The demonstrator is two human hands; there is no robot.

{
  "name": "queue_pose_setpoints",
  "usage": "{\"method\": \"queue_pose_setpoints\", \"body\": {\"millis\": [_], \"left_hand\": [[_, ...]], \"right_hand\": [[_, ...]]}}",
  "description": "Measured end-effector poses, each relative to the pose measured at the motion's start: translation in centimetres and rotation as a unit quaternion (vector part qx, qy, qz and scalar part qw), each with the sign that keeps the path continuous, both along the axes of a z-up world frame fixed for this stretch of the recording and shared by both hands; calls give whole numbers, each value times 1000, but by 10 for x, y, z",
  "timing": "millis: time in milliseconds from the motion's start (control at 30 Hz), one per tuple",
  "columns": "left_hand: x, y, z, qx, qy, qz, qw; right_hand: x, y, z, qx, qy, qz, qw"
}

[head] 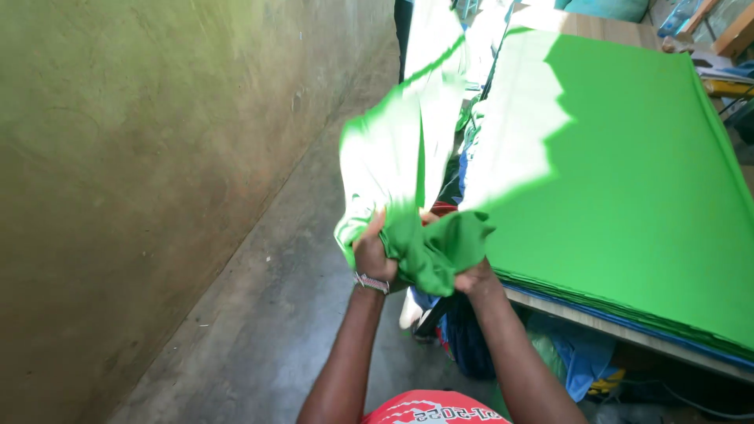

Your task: Aligning and folding large sheets of green fabric on a cutting table in preparation for cutting

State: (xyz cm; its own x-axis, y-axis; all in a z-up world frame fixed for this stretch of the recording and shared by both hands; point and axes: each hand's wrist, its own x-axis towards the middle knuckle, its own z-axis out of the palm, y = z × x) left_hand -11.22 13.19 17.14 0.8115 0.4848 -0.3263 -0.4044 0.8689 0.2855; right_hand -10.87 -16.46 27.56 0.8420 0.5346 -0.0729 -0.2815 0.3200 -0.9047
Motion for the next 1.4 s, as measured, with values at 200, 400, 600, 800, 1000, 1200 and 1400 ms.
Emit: {"method": "queue_pose_setpoints", "body": {"millis": [200,400,600,800,1000,1200,1400], "left_hand": [[-100,-26,13,-9,50,24,998],[-189,-49,64,11,62,66,996],[-207,-33,154,48,36,87,994],[-209,-99,228,52,-4,-10,999],[-202,-75,256,-71,29,-110,991],[-215,22,170,75,-50,16,996],[-220,56,168,70,124,125,982]], "right_hand": [[-30,-1,-53,29,70,157,985],[-72,-3,-51,-135,28,217,967],[-64,-5,-106,-217,43,236,946],[-47,48,-110,-126,86,102,983],[-50,77,-97,-33,223,22,974],[-77,97,-96,65,369,-25,927],[-109,30,-98,88,371,-181,907]]}}
